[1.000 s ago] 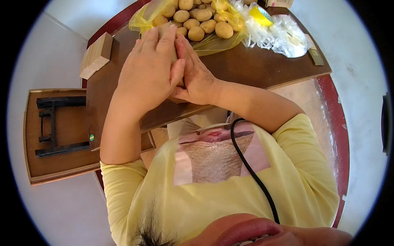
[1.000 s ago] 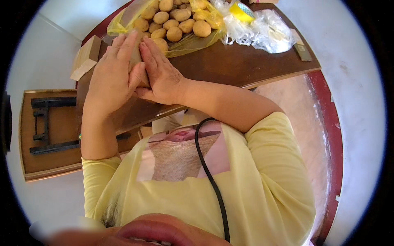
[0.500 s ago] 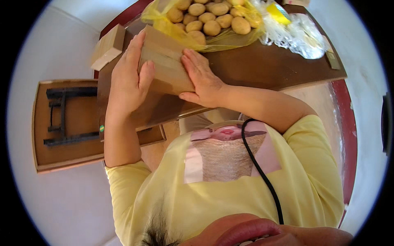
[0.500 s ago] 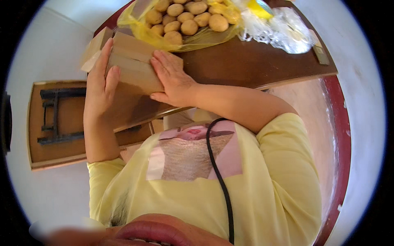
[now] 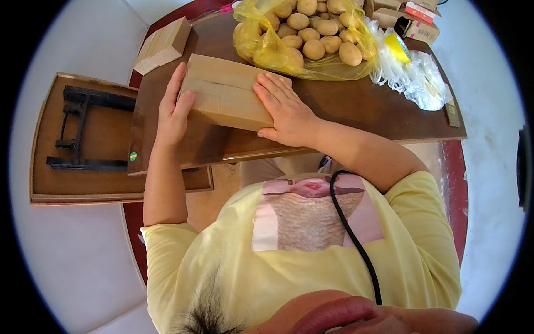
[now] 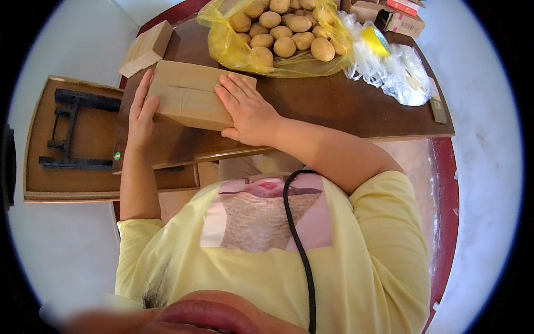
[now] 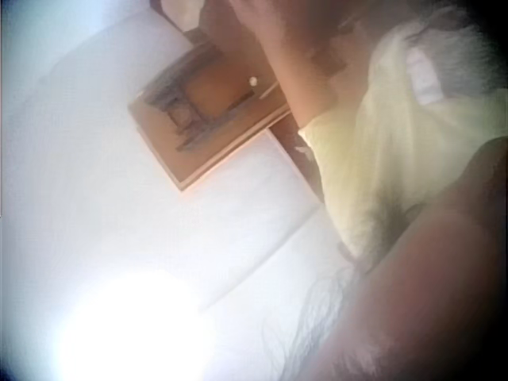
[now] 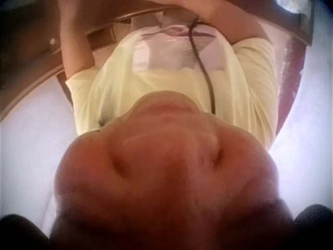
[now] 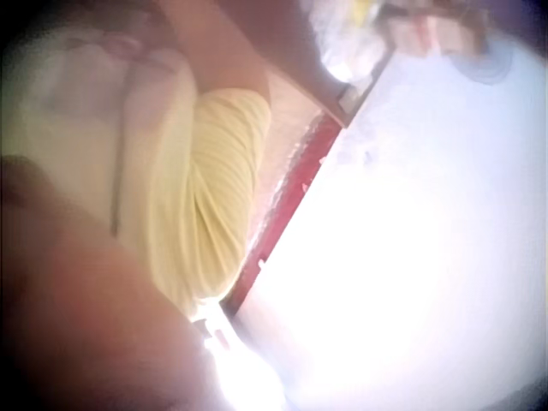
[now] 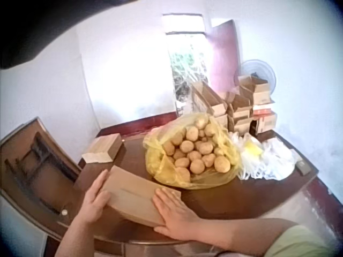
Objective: The person assembles a small cardboard box by folding and taping its flaps. They then open a larger cardboard box and handle a small plastic bag.
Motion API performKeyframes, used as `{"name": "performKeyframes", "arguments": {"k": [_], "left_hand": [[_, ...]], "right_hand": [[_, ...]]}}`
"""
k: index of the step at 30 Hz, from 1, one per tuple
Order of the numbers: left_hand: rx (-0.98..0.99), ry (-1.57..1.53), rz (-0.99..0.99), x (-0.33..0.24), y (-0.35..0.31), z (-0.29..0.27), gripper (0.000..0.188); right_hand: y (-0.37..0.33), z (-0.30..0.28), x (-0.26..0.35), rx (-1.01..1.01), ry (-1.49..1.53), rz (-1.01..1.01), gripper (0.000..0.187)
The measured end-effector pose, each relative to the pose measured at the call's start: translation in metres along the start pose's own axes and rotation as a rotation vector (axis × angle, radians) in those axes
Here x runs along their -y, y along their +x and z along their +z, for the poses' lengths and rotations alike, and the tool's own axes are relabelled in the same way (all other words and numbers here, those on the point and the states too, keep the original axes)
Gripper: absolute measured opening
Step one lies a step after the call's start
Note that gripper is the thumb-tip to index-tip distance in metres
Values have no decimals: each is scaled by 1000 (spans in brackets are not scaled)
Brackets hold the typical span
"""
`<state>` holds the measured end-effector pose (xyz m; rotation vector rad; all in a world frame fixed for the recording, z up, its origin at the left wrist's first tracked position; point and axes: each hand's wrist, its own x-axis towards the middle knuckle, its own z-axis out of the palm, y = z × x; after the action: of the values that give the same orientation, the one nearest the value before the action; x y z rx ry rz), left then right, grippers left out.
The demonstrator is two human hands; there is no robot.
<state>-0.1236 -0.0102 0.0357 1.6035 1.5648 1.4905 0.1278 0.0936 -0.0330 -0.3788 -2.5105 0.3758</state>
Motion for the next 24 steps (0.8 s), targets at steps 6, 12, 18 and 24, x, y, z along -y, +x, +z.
{"name": "performKeyframes", "arguments": {"k": [6, 12, 18, 24], "left_hand": [[-141, -324, -138, 25, -27, 28, 63], [-41, -498, -108, 43, -50, 103, 67], [20, -498, -139, 56, -56, 120, 68], [28, -662, -192, 53, -57, 113, 68]], "right_hand": [[0, -29, -8, 212, -58, -24, 85], [-41, -82, -29, 354, -170, -63, 83], [-56, -97, -33, 343, -185, -65, 78], [-58, -93, -38, 253, -127, -82, 68]]}}
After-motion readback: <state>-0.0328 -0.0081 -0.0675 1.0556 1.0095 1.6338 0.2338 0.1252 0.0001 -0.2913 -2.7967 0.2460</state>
